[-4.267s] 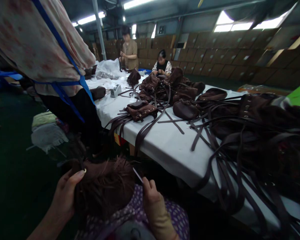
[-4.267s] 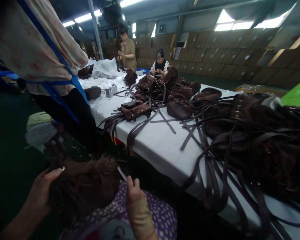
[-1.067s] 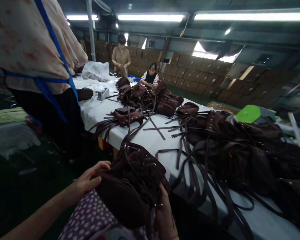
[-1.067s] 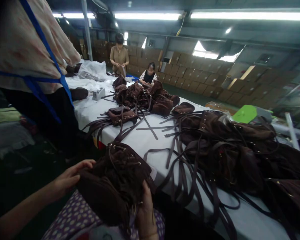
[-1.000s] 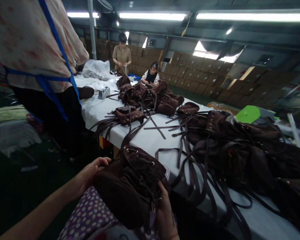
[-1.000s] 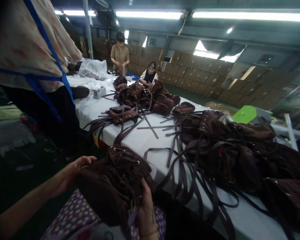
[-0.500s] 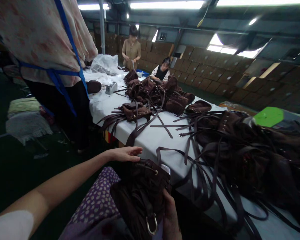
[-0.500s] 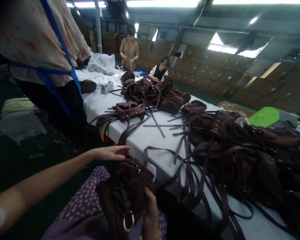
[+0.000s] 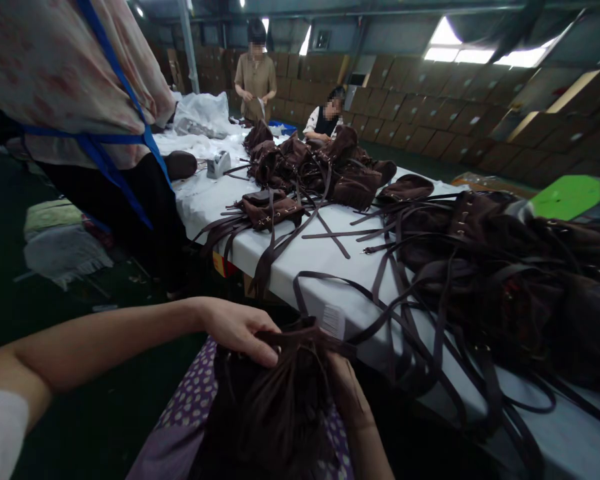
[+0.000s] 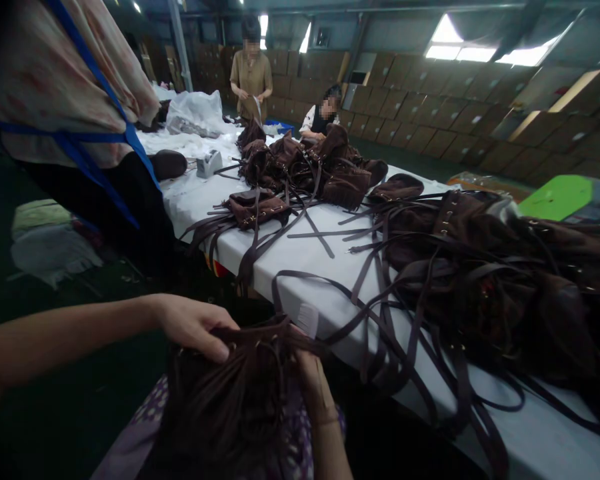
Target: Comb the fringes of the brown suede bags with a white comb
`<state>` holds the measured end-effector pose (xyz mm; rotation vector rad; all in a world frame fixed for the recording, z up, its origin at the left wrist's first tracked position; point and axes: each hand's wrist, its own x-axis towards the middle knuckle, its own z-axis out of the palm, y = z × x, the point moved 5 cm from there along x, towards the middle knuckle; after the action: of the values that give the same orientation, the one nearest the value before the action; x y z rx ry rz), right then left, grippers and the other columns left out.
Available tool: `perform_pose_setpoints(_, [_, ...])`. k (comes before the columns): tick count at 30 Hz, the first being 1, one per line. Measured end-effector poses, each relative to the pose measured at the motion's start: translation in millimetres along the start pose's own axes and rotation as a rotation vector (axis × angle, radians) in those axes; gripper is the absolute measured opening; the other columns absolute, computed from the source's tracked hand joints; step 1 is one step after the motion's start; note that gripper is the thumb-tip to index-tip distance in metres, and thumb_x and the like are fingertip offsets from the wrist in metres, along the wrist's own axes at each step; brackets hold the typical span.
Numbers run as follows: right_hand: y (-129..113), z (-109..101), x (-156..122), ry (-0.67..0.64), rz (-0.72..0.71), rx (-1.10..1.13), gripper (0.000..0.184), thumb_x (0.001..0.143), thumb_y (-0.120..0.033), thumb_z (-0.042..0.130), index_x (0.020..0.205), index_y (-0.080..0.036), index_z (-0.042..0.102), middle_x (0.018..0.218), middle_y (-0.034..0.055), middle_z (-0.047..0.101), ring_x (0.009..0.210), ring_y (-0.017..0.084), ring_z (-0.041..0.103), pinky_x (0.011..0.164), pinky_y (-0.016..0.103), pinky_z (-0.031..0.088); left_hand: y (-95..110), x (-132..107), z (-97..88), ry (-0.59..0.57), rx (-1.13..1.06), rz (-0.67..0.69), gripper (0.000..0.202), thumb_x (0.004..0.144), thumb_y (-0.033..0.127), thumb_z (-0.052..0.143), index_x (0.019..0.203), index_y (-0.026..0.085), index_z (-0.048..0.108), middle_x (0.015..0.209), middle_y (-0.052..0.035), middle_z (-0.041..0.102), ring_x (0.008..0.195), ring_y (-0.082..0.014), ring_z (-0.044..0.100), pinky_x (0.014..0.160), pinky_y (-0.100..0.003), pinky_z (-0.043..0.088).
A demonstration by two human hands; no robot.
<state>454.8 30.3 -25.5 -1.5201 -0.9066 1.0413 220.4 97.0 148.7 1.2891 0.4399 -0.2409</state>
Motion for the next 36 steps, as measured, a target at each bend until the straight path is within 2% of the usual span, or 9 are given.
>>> perform_pose_setpoints(3, [23,-12,7,0.098,0.065,-0.231,0.037,0.064,-0.053,0.064,0.083,-0.022,0.06,0.075,0.0059,0.068,0.083,0.027,0.066,0.079,0.04,0.05,-25,0,-10.1,0.253,-0.216,-0.065,0.033,0.077,0.044,0.071,0.095,0.017,0.07,0.082,-0.0023,0.072,0.066,-0.0131,0.064,0.062,-0.021,0.05])
perform_pose_setpoints(7, [47,-49,-26,0.202,0.13,-0.38,0.037,0.071,-0.061,0.049,0.078,-0.025,0.053,0.059,0.0041,0.062,0.06,0.026,0.064,0.062,0.038,0.049,-57,3,-17.8,0.296,-0.376,-0.074,0.037,0.074,0.034,0.075,0.106,0.017,0.068,0.095,-0.0063,0.072,0.076,-0.0166,0.067,0.072,-0.027,0.052])
perform_pose_setpoints(10, [31,-59,-55,0.238,0.112,-0.49,0.038,0.083,-0.057,0.036,0.089,-0.024,0.054,0.062,0.0038,0.064,0.057,0.023,0.065,0.056,0.033,0.049,-70,6,-16.9,0.372,-0.442,-0.086,0.039,0.065,0.019,0.078,0.102,0.015,0.069,0.096,-0.0069,0.073,0.081,-0.0189,0.068,0.076,-0.029,0.053])
perform_pose_setpoints(13, [-22,-28,-73,0.238,-0.137,-0.56,0.031,0.092,-0.048,0.035,0.095,-0.024,0.054,0.071,0.0044,0.067,0.061,0.02,0.066,0.059,0.029,0.05,-74,15,-4.5,0.365,-0.534,-0.1,0.042,0.061,0.012,0.076,0.102,0.015,0.069,0.094,-0.0067,0.073,0.083,-0.0196,0.069,0.076,-0.028,0.053])
perform_pose_setpoints(16, [-65,31,-83,0.14,-0.488,-0.585,0.024,0.097,-0.035,0.034,0.097,-0.023,0.055,0.078,0.0041,0.068,0.069,0.017,0.067,0.066,0.025,0.052,-70,24,11.3,0.326,-0.595,-0.097,0.034,0.067,0.018,0.075,0.1,0.012,0.069,0.095,-0.0095,0.073,0.082,-0.0192,0.069,0.074,-0.027,0.053])
perform_pose_setpoints(20, [-52,83,-77,0.01,-0.683,-0.879,0.025,0.093,-0.013,0.035,0.103,-0.019,0.057,0.075,0.0024,0.066,0.062,0.015,0.067,0.056,0.02,0.051,-65,25,19.5,0.495,-0.649,-0.018,0.029,0.069,0.021,0.075,0.094,0.009,0.067,0.083,-0.0098,0.073,0.067,-0.0172,0.068,0.069,-0.028,0.054])
perform_pose_setpoints(25, [-33,63,-50,0.012,-0.745,-1.242,0.043,0.081,0.001,0.042,0.118,-0.015,0.057,0.077,0.0044,0.064,0.05,0.014,0.061,0.041,0.02,0.044,-73,15,29.2,0.579,-0.79,0.017,0.039,0.072,0.023,0.072,0.107,0.011,0.059,0.09,-0.0125,0.071,0.079,-0.0224,0.07,0.077,-0.035,0.054])
perform_pose_setpoints(32, [-104,32,-56,0.054,-0.982,-1.342,0.053,0.088,-0.003,0.034,0.137,-0.019,0.044,0.106,0.0143,0.059,0.072,0.017,0.063,0.063,0.025,0.053,-74,-10,11.9,0.604,-0.591,0.064,0.061,0.07,0.021,0.076,0.121,0.024,0.04,0.101,-0.0041,0.065,0.082,-0.0189,0.068,0.072,-0.03,0.053])
perform_pose_setpoints(36, [-103,39,-71,-0.056,-1.126,-1.341,0.057,0.083,0.001,0.033,0.134,-0.018,0.05,0.109,0.0179,0.061,0.077,0.02,0.064,0.064,0.028,0.054,-64,-26,2.6,0.583,-0.53,0.043,0.082,0.067,0.012,0.072,0.132,0.034,0.027,0.104,-0.0014,0.064,0.071,-0.0141,0.066,0.059,-0.022,0.05])
